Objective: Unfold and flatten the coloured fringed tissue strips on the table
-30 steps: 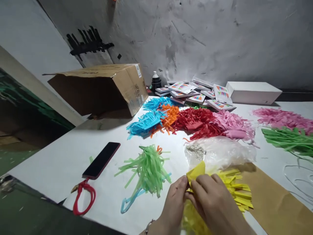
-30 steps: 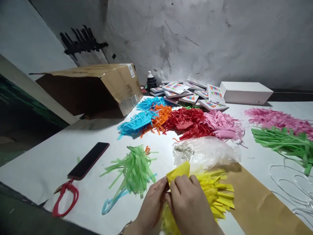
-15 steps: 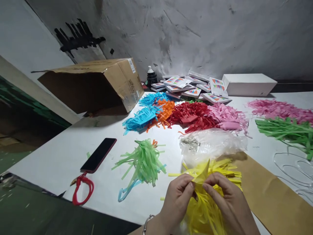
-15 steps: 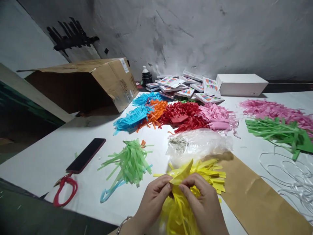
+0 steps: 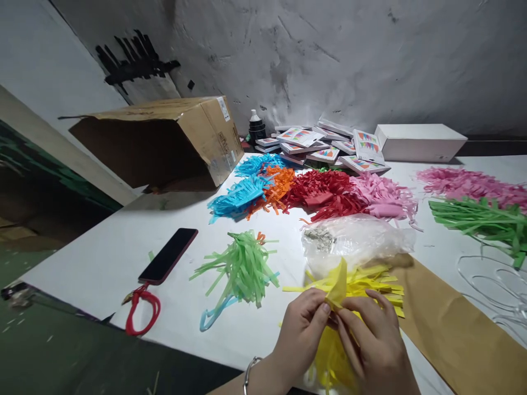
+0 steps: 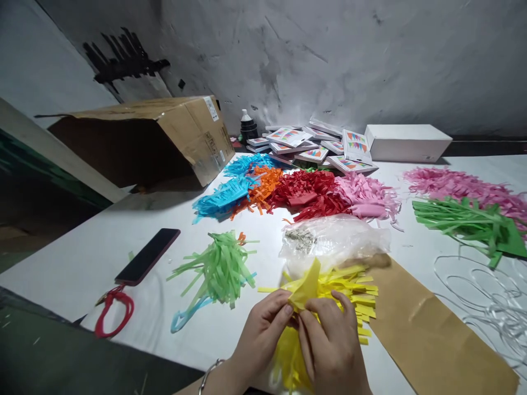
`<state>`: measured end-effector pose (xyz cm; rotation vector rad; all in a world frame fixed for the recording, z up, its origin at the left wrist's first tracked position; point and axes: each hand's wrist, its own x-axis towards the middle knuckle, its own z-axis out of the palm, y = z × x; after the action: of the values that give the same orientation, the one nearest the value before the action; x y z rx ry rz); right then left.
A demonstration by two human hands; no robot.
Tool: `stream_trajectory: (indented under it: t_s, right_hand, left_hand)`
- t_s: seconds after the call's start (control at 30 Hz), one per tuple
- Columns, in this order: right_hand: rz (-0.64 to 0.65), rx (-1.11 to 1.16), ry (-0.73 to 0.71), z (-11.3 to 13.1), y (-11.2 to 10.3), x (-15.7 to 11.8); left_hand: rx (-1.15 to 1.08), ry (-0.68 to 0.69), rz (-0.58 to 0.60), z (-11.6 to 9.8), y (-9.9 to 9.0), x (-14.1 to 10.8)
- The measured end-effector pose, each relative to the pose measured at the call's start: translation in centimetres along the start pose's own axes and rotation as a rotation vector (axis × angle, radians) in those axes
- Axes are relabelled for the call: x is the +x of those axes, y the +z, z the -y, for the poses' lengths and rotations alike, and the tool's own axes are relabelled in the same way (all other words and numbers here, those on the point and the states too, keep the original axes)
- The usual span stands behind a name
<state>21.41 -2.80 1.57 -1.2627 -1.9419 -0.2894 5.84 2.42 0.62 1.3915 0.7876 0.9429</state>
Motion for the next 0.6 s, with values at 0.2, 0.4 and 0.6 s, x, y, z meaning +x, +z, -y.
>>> stream_trajectory:
  t_s: [0.2, 0.4, 0.6]
  right_hand:
    - [0.085, 0.377, 0.432, -0.5, 0.2, -0.1]
    - [0.169, 0.528, 0.554, -1.4, -0.4, 0.1]
    - [-0.058, -0.004, 0.089, -0.8, -0.4, 0.2]
  left_hand:
    - [-0.053, -0.020, 0.064, -0.2, -0.1, 0.0]
    - [0.373, 0.127, 0.022, -1.2, -1.1, 0.8]
    - [0.774, 0.441, 0.059, -1.9, -1.4, 0.8]
